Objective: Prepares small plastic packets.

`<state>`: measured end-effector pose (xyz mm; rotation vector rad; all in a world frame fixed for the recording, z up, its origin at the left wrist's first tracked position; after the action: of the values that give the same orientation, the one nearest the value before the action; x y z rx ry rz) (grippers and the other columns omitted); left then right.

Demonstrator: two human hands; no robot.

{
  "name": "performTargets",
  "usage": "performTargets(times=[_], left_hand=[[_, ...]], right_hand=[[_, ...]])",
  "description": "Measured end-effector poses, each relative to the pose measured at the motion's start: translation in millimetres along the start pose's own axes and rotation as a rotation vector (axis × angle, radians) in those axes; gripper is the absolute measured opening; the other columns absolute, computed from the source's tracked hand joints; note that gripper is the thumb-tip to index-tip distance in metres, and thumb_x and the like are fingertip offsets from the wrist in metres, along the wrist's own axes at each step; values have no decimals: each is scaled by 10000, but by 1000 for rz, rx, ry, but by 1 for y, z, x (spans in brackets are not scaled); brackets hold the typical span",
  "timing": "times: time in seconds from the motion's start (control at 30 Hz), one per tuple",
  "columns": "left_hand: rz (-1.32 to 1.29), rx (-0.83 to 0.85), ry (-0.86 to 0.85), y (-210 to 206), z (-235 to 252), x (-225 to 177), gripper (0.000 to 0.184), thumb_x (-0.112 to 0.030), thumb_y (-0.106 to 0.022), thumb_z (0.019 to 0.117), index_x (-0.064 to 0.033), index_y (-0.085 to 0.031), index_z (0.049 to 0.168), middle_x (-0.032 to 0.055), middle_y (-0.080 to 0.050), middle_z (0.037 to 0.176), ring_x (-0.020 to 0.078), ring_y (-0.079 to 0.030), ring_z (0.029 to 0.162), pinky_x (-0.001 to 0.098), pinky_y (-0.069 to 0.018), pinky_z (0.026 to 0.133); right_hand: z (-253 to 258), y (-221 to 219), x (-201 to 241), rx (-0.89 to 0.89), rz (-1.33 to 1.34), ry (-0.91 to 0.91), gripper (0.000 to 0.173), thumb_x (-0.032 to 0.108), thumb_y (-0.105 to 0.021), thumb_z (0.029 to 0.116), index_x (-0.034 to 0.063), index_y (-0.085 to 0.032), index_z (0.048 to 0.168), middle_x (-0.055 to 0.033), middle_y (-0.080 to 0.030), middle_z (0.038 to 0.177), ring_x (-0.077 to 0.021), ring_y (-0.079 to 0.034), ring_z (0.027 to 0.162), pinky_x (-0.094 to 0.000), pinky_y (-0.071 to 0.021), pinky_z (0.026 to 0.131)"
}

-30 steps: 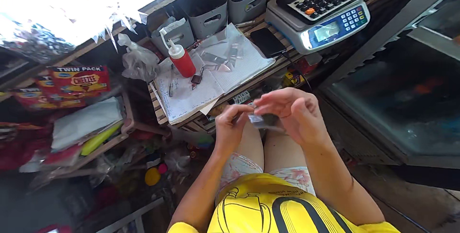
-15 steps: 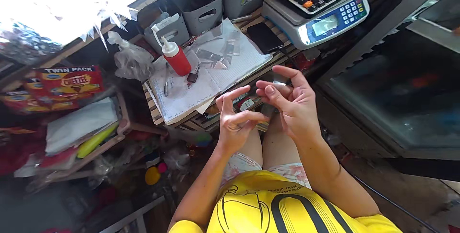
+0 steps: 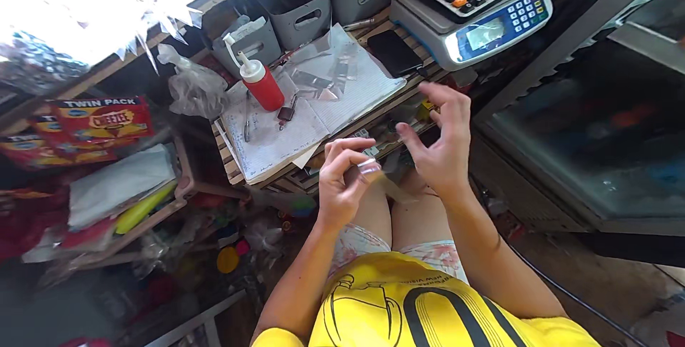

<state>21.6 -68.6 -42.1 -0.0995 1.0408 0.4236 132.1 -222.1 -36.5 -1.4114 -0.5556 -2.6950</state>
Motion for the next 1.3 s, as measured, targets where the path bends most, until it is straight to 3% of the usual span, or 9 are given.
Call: performTargets(times=[0.1, 0.2, 0.3, 0.47, 0.57, 0.7, 1.0, 1.1, 1.3], left_hand=[[49, -11, 121, 2, 11, 9, 182, -214, -660, 972, -96, -690, 836, 12, -649, 1020, 142, -587, 1033, 308, -490, 900], [145, 52, 115, -6, 13, 14, 116, -152, -717, 928, -96, -714, 826, 7, -643, 992, 149, -576, 1032, 318, -478, 914], [192, 59, 122, -6, 8, 21, 104, -142, -737, 915, -104, -711, 821, -3, -638, 982, 137, -577, 1017, 306, -481, 901], [227, 92, 139, -7, -3, 30, 93, -135, -776, 877, -108, -718, 809, -14, -624, 944, 124, -573, 985, 306, -483, 882], [258, 104, 166, -8, -7, 36, 52, -72, -765, 842, -97, -730, 814, -17, -621, 920, 120, -567, 965, 305, -470, 879], [250, 156, 211, -17, -17, 47, 80, -153, -773, 883, -121, -738, 818, -19, -620, 913, 119, -578, 958, 304, -493, 870], [294, 258, 295, -31, -46, 68, 186, -319, -727, 945, -162, -757, 850, -40, -647, 931, 122, -582, 1004, 393, -434, 957], [308, 269, 302, -31, -49, 70, 201, -341, -718, 952, -168, -761, 860, -42, -654, 947, 120, -582, 1012, 385, -436, 954], [267, 271, 277, -35, -51, 67, 194, -324, -719, 956, -161, -764, 859, -38, -647, 939, 121, -579, 1019, 362, -441, 943]], right_hand=[[-19, -24, 5, 226, 325, 105, 365, 121, -622, 952, 67, -659, 1311, -77, -573, 1425, -215, -533, 1340, -396, -510, 1082], [-30, -36, 1, 263, 585, 16, 333, 84, -624, 971, 37, -678, 1296, -91, -635, 1379, -236, -589, 1300, -392, -519, 1085], [-30, -36, -1, 219, 632, -2, 242, 1, -641, 961, 23, -727, 1185, -90, -715, 1229, -211, -679, 1160, -351, -584, 988], [-31, -48, -7, 351, 705, -63, 285, 15, -708, 914, 27, -722, 1198, -97, -733, 1176, -209, -710, 1075, -362, -602, 956], [-32, -49, -11, 296, 639, -116, 180, 13, -709, 925, 35, -758, 1097, -59, -759, 1053, -152, -728, 951, -311, -621, 873], [-31, -47, -24, 142, 649, -349, 142, 35, -676, 965, 40, -743, 1090, -59, -766, 957, -141, -743, 869, -285, -630, 808], [-15, -29, -29, -3, 665, -507, 183, 77, -618, 1021, 15, -729, 1153, -85, -769, 1043, -187, -762, 919, -318, -639, 852], [-11, -22, -27, -31, 652, -474, 162, 54, -638, 1003, 16, -733, 1129, -74, -772, 1016, -182, -763, 907, -312, -639, 854], [-10, -16, -29, -103, 656, -412, 87, 9, -779, 876, 81, -764, 922, -4, -768, 870, -91, -730, 753, -246, -628, 748]])
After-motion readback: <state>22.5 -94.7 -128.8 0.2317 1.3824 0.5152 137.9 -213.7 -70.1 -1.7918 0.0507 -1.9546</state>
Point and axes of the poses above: each hand's wrist, its own z-axis towards the middle knuckle, its own y-axis out of the back of the hand, x = y × z, the point moved 10 cm from there along z, towards the middle knuckle
